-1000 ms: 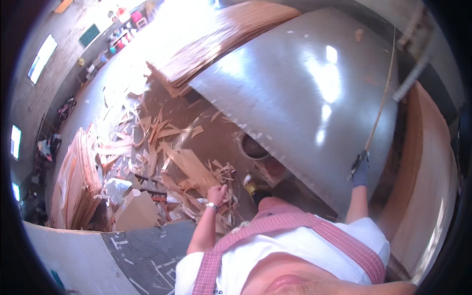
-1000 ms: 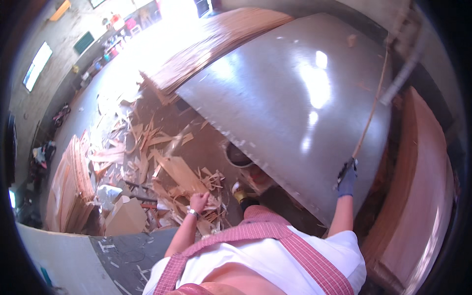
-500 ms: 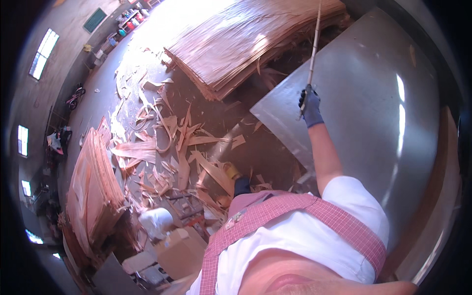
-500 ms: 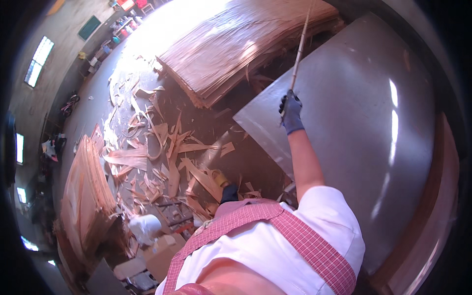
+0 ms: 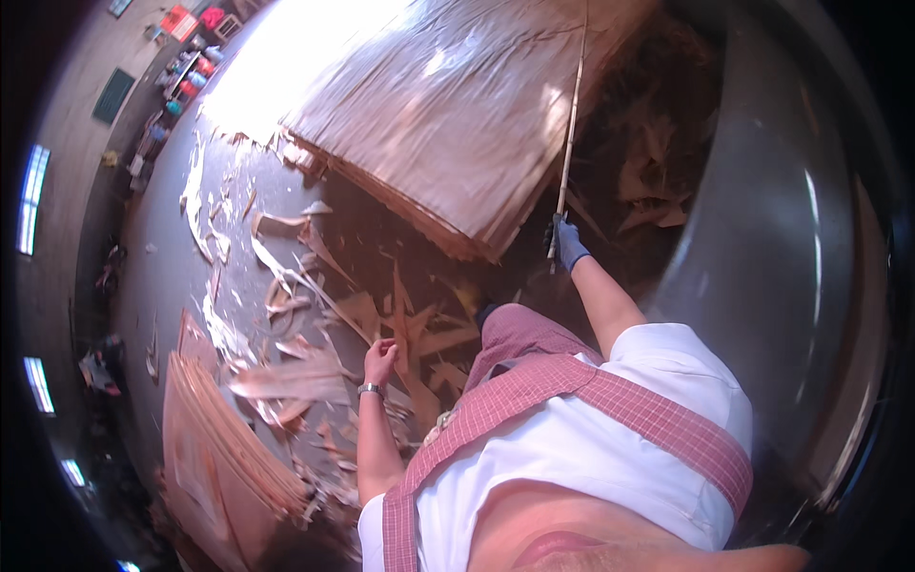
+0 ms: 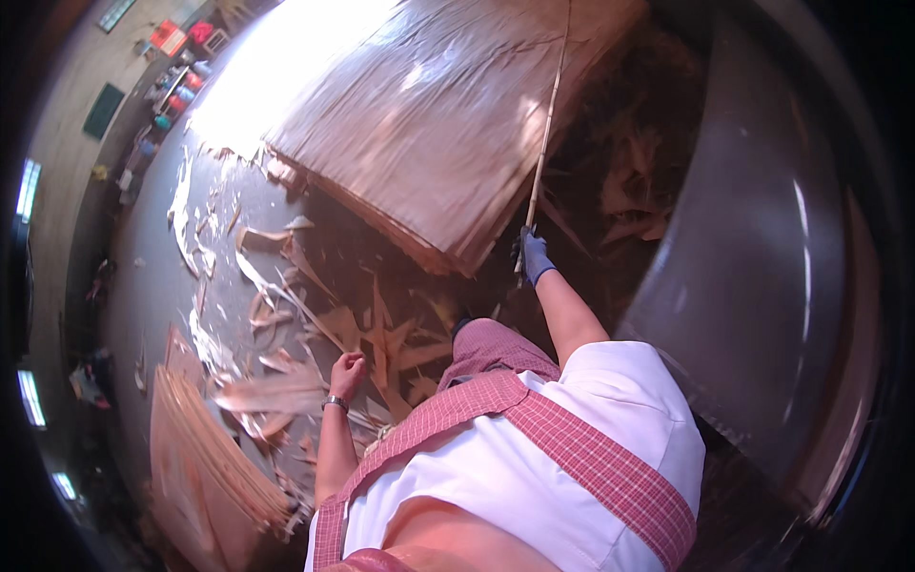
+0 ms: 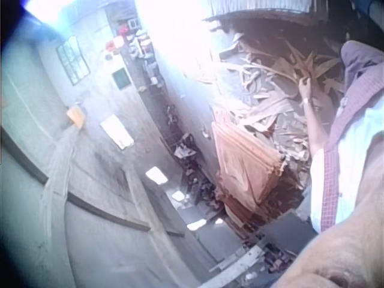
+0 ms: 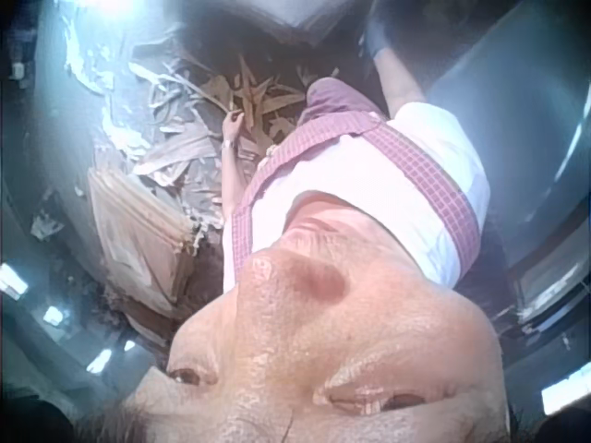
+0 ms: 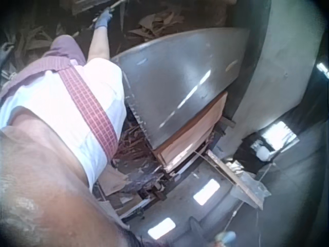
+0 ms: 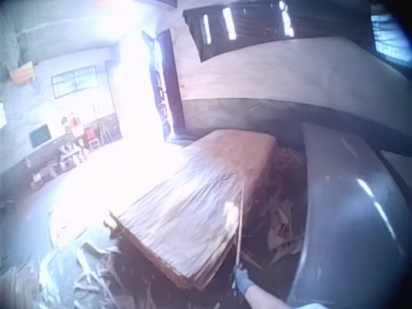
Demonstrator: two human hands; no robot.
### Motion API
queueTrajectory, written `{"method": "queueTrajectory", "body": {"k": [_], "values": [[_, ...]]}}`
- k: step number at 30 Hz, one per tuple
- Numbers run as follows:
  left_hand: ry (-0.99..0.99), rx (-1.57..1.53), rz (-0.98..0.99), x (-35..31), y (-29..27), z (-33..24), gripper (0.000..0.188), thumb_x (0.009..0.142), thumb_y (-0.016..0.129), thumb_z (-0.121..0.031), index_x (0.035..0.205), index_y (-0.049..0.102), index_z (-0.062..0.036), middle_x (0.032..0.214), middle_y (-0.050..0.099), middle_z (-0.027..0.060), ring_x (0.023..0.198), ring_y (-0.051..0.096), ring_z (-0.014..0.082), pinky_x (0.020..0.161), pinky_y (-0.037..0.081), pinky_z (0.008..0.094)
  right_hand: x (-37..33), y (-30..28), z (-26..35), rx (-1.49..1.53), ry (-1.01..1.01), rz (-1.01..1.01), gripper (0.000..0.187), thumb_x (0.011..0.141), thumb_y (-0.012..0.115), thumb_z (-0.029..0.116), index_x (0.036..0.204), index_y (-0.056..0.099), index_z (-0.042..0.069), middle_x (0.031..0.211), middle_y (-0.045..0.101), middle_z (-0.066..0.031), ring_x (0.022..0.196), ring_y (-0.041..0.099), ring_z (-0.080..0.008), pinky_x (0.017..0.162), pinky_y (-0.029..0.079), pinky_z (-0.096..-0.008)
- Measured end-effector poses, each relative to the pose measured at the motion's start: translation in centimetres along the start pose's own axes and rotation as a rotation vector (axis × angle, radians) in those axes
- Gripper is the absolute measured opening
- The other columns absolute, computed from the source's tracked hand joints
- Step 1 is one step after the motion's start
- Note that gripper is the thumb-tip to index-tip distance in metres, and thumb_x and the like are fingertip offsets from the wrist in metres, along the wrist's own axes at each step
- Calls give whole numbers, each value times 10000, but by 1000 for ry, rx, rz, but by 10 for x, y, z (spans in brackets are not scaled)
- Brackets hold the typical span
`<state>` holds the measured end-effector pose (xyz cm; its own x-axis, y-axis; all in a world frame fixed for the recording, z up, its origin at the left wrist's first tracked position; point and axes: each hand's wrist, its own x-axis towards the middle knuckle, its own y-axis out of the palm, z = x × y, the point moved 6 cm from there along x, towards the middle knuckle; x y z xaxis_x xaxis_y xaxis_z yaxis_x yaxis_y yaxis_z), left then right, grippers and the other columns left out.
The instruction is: The person prepares large sheets of wood veneer by taping seams, cutting veneer strips with a utility knife, and stacking sheets on a large metal workbench.
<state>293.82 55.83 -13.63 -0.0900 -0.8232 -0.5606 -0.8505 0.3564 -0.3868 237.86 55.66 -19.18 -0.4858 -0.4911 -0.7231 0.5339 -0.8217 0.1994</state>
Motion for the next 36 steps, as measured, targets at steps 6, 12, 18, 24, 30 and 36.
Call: {"method": "queueTrajectory", "body": {"k": [6,12,18,24,30,36], "values": [[124,-42,77,243,-87,-108,296,890,653,-187,1128,629,-12,913,683,57,790,628,105,714,523,263,123,197,-43,79,157,-68,304,957,514,442,864,487,153,585,497,-62,419,500,-226,357,434,-404],[117,448,329,451,-156,-151,501,829,739,-254,1215,555,8,965,676,80,841,647,146,735,536,304,186,391,-99,230,226,23,320,964,508,449,957,468,131,672,536,-101,540,569,-308,486,502,-510],[231,467,215,692,-230,-279,700,762,735,-412,1286,511,-6,1171,605,211,1097,596,321,939,484,396,222,492,-102,237,248,-110,320,973,499,435,964,455,118,689,535,-122,548,568,-315,485,511,-500],[224,846,-218,923,-300,-362,741,845,662,-350,1449,329,-79,1503,325,175,1370,335,344,1091,332,484,217,523,-90,159,195,-267,340,954,545,442,979,463,113,707,546,-111,587,583,-306,508,519,-490],[203,1043,-185,1007,-296,-384,600,830,695,-388,1309,490,-91,1301,550,104,1240,466,269,1046,313,459,199,565,-76,92,235,-436,362,938,574,463,994,485,117,714,553,-86,591,589,-283,531,524,-462],[302,779,-42,1052,-324,-409,509,789,717,-380,1182,573,-90,1234,574,90,1167,506,282,972,372,451,211,630,-61,93,237,-474,371,917,615,451,998,476,116,713,567,-96,600,606,-285,533,544,-483]]}}
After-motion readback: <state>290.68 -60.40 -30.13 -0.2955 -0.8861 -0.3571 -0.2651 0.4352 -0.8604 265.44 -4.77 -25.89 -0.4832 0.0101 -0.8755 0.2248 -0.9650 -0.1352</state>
